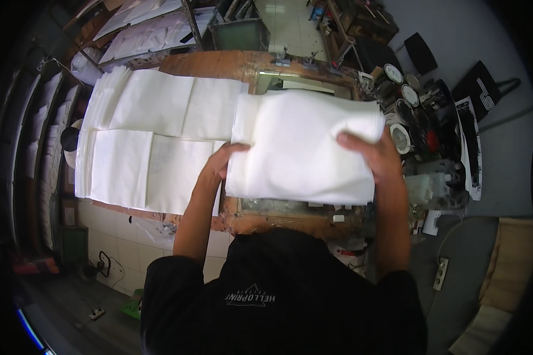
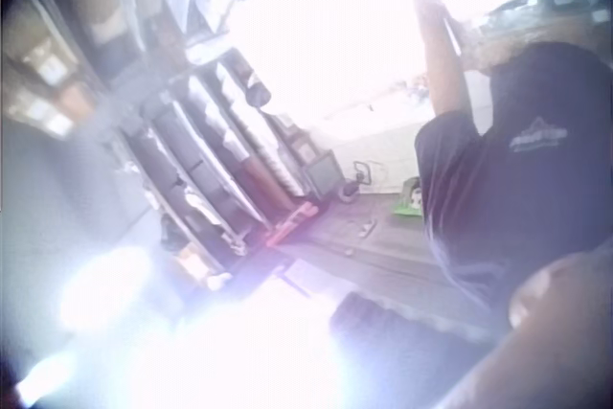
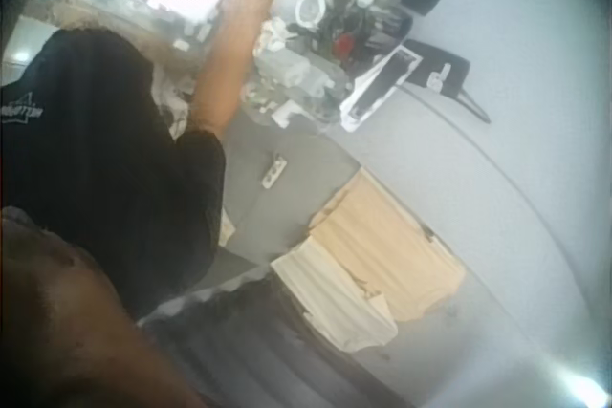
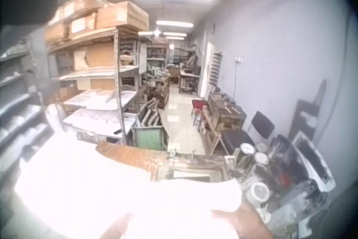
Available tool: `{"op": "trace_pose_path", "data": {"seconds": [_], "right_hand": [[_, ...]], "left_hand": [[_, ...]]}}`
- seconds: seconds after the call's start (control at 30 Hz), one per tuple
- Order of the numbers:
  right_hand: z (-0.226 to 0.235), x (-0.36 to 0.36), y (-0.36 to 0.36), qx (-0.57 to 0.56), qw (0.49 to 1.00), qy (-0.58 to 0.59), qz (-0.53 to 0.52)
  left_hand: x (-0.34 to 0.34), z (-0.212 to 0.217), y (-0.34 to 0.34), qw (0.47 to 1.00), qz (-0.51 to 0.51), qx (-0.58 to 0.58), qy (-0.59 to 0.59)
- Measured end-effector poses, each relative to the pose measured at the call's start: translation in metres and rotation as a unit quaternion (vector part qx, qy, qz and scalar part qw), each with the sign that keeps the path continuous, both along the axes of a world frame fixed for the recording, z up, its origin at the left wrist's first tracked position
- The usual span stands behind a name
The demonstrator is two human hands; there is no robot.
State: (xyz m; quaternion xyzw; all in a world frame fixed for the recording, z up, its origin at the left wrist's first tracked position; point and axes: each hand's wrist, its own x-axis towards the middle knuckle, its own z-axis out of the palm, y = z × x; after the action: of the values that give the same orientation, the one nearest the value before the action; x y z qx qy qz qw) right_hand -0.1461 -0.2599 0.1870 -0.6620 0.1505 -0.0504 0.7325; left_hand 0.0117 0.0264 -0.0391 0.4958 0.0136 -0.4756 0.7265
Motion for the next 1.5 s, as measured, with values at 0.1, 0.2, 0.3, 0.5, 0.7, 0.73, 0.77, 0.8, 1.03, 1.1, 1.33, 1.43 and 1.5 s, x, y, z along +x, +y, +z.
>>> {"op": "trace_pose_path", "data": {"seconds": [0.1,0.2,0.3,0.5,0.7,0.73,0.77,0.8,1.03,1.1,1.33,1.43,1.5], "right_hand": [[-0.094,-0.036,-0.042,-0.005,0.999,0.050,-0.009],[-0.227,-0.069,-0.064,-0.071,0.978,0.174,-0.091],[-0.303,-0.084,-0.068,-0.226,0.951,0.182,-0.104],[-0.300,-0.034,-0.061,-0.372,0.888,0.218,-0.161],[-0.232,-0.045,-0.025,-0.286,0.916,-0.012,-0.282],[-0.203,-0.053,-0.021,-0.227,0.926,-0.027,-0.300],[-0.188,-0.058,-0.019,-0.165,0.932,-0.045,-0.319],[-0.186,-0.060,-0.019,-0.130,0.933,-0.079,-0.326],[-0.251,-0.036,-0.064,-0.130,0.938,-0.059,-0.317],[-0.237,-0.027,-0.069,-0.177,0.936,-0.019,-0.304],[-0.233,-0.076,-0.047,-0.302,0.903,-0.029,-0.305],[-0.273,-0.081,-0.068,-0.356,0.898,-0.039,-0.256],[-0.250,-0.064,-0.072,-0.220,0.948,-0.136,-0.185]], "left_hand": [[-0.023,-0.012,0.003,0.984,0.030,0.152,-0.092],[-0.052,-0.073,-0.001,0.853,0.034,0.394,-0.339],[-0.056,-0.046,-0.015,0.884,0.024,0.368,-0.289],[-0.067,-0.040,-0.039,0.808,0.071,0.473,-0.344],[-0.097,-0.022,-0.042,0.752,0.239,0.334,-0.516],[-0.104,-0.006,-0.041,0.760,0.259,0.318,-0.504],[-0.109,0.004,-0.040,0.767,0.278,0.300,-0.494],[-0.114,0.004,-0.038,0.782,0.257,0.274,-0.497],[-0.080,-0.034,-0.049,0.835,0.152,0.231,-0.475],[-0.062,-0.027,-0.057,0.832,0.222,0.224,-0.457],[-0.109,-0.031,-0.036,0.827,0.186,0.209,-0.488],[-0.115,-0.029,-0.046,0.851,0.102,0.283,-0.430],[-0.102,-0.042,-0.046,0.876,0.124,0.243,-0.398]]}}
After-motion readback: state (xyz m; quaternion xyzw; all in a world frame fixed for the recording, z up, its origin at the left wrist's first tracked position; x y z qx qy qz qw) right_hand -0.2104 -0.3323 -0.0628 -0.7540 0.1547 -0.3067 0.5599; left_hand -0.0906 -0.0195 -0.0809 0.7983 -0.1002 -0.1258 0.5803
